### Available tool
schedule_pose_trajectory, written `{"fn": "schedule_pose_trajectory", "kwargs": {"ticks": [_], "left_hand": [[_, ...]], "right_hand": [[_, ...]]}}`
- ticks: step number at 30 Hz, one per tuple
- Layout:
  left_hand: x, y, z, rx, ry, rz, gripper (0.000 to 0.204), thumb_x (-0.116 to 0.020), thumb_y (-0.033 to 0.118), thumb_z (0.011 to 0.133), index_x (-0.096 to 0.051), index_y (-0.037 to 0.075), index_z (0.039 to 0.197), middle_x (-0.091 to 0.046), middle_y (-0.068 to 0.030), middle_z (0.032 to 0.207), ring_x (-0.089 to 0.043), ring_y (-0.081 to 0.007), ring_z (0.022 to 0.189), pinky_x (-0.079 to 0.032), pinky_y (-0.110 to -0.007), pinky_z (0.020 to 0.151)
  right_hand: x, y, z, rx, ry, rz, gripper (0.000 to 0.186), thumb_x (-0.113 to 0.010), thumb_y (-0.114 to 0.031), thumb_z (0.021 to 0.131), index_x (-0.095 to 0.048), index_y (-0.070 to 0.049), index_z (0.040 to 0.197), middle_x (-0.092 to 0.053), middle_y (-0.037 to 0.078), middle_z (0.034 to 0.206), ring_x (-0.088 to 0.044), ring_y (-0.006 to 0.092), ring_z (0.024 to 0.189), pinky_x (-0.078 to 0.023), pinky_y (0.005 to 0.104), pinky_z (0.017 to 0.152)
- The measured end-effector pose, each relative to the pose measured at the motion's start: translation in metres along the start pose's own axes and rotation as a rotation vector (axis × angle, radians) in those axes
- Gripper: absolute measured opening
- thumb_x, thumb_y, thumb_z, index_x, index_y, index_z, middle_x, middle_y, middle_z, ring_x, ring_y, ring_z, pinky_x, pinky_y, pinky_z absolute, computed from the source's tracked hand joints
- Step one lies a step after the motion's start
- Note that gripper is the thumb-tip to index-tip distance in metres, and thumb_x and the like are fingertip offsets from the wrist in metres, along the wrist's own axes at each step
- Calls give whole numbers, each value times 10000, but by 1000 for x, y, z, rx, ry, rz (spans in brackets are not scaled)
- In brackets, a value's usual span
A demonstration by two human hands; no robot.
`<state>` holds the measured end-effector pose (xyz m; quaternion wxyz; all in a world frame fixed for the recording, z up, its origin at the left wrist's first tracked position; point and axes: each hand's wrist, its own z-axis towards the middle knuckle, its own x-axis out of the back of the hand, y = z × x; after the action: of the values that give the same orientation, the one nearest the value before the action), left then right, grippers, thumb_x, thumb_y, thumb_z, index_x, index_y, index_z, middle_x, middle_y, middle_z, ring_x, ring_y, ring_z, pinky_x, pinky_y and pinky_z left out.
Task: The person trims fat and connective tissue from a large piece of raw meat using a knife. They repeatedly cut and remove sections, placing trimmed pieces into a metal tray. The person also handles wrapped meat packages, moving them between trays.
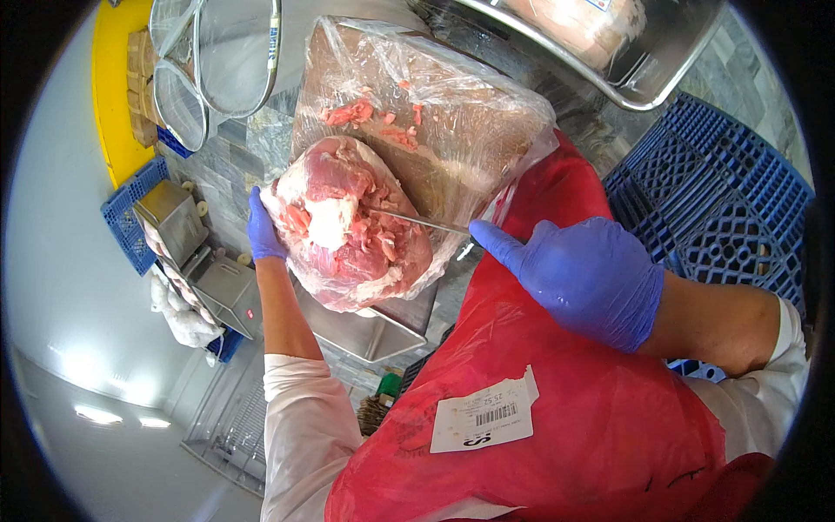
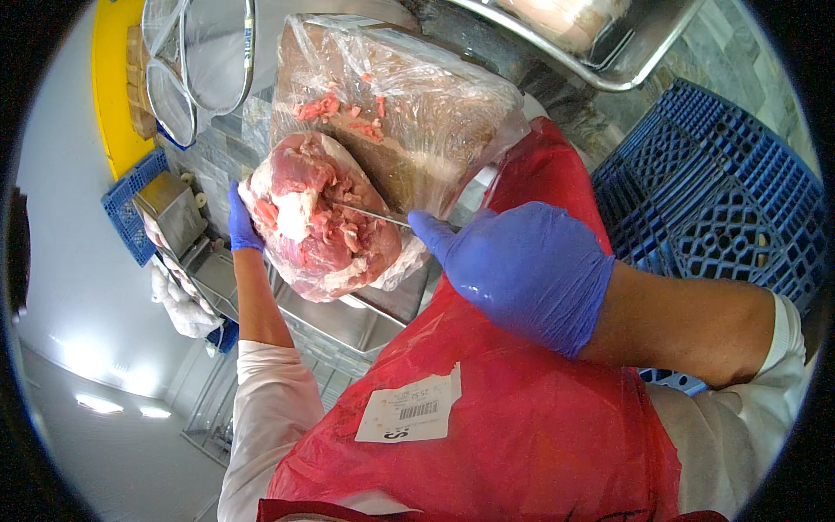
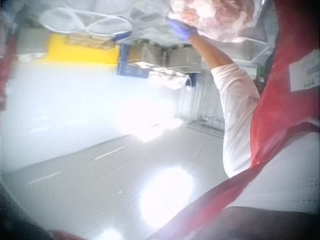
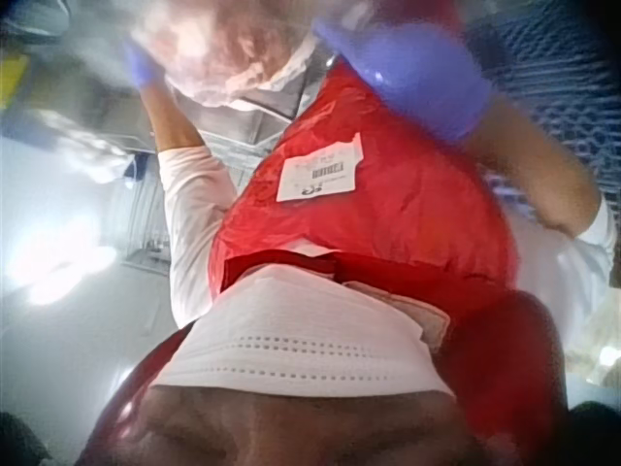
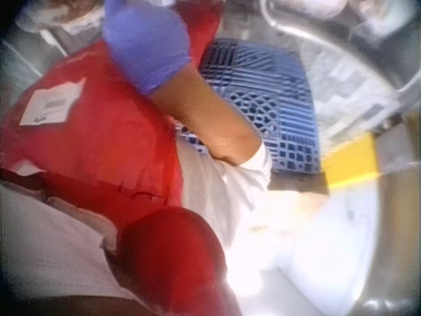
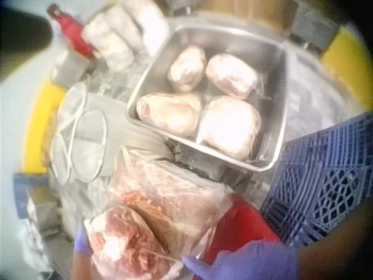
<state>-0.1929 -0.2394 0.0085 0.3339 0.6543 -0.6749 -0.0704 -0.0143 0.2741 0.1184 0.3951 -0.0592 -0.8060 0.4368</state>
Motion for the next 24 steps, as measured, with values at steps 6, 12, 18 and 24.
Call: {"fn": "schedule_pose_trajectory", "kwargs": {"ticks": [6,12,18,24], "left_hand": [[-2,-8,-15,-7,-15,-25,647,-465,599,1016,-630,65,1343,-710,-84,1232,-691,-254,1087,-538,-397,984],[19,-30,-11,-94,-194,-88,654,-423,615,1017,-591,103,1388,-687,-70,1280,-662,-269,1142,-518,-424,1024],[-1,-31,-18,-202,-98,-78,625,-459,618,1018,-616,101,1331,-694,-57,1252,-666,-268,1117,-514,-428,1019],[18,-37,-8,-152,-106,-89,660,-465,650,1004,-608,101,1341,-694,-75,1242,-667,-284,1113,-510,-446,1021]], "right_hand": [[-30,-5,-11,-64,122,84,576,-497,-108,959,-408,67,1501,-667,192,742,-670,324,561,-535,454,484],[-91,-10,3,-94,165,365,604,-513,-108,949,-391,39,1522,-660,212,742,-678,351,579,-536,477,484],[-106,-1,17,-70,398,493,567,-558,-130,960,-466,-34,1512,-673,206,776,-667,330,572,-531,462,512],[-93,35,26,-208,33,1554,498,-611,-140,997,-542,-78,1486,-640,156,768,-613,144,638,-525,327,604]]}}
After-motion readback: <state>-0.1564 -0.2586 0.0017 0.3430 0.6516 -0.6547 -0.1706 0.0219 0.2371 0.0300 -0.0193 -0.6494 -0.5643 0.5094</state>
